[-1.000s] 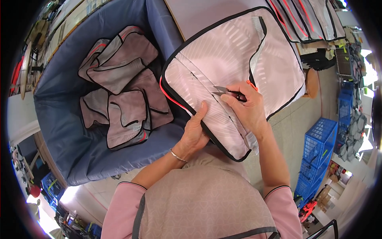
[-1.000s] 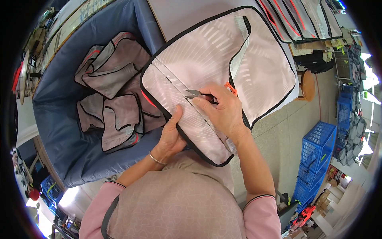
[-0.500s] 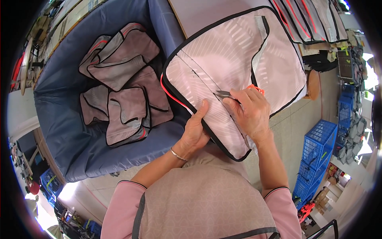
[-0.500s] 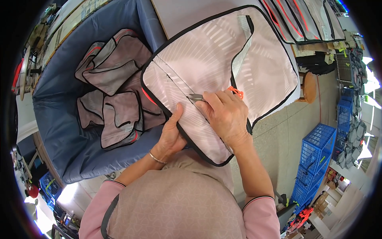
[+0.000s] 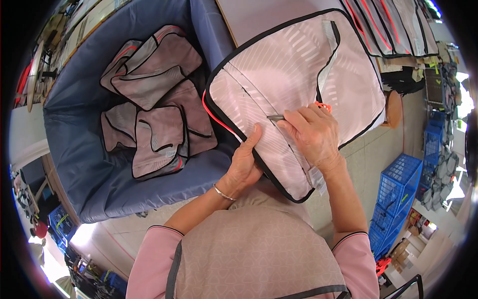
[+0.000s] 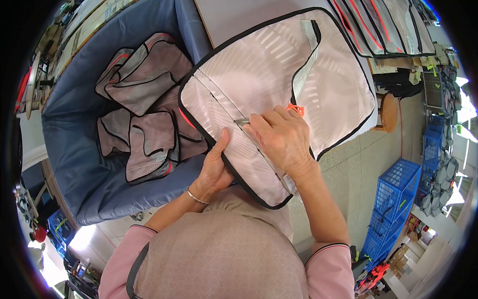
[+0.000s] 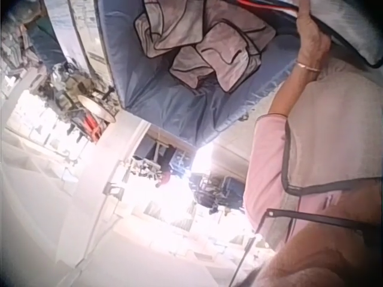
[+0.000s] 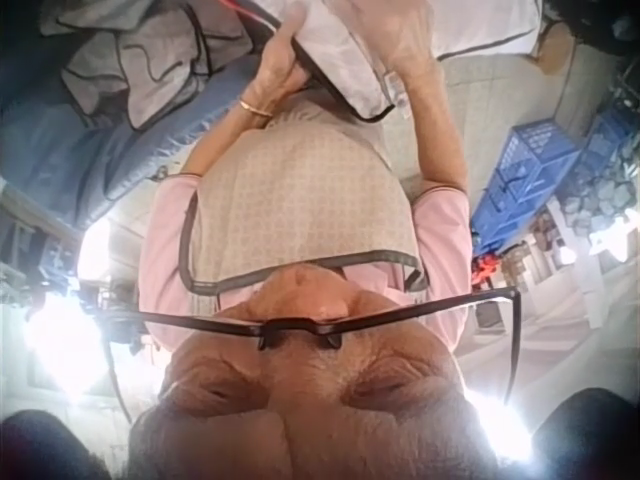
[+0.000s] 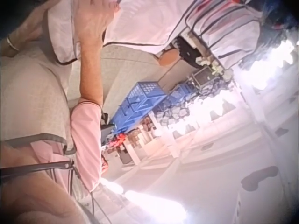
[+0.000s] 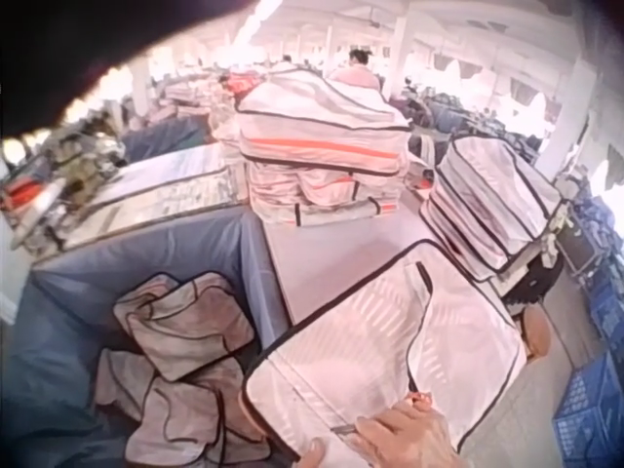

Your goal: Trimming loose threads from fabric packing cubes or travel bags using thread snips in a factory setting.

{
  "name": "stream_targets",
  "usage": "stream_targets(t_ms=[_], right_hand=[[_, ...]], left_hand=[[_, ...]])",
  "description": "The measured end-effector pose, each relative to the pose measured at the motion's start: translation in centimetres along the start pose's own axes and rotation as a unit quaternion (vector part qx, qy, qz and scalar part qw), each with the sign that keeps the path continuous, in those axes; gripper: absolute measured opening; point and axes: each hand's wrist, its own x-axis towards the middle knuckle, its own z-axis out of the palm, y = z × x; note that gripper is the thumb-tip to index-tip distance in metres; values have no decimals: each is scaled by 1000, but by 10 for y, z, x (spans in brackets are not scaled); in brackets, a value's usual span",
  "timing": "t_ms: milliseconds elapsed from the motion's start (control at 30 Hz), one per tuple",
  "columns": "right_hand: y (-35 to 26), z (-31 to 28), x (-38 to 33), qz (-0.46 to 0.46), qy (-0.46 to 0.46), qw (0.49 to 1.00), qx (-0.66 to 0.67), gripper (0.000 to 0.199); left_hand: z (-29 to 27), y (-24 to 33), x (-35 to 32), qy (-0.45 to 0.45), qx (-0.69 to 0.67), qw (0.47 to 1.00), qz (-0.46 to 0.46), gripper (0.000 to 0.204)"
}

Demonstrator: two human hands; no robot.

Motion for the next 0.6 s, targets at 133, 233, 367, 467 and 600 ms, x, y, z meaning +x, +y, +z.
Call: stream_targets(t_ms=[133, 233, 367, 467, 600], right_hand=[[3, 5, -6, 26, 13, 999, 33, 19], [1, 7, -12, 116, 56, 985, 115, 18], [-35, 10, -13, 324, 91, 887, 317, 35], [-46, 19, -24, 233, 68, 944, 224, 37], [-57, 25, -37, 217, 100, 961, 142, 40]], left_hand=[[3, -1, -1, 14, -49, 999, -6, 51], [4, -4, -2, 7, -48, 999, 0, 49], [-3, -11, -2, 10, -10, 1000, -18, 41], [-16, -20, -1, -50, -4, 998, -36, 35], [-24, -22, 0, -112, -52, 991, -56, 23]])
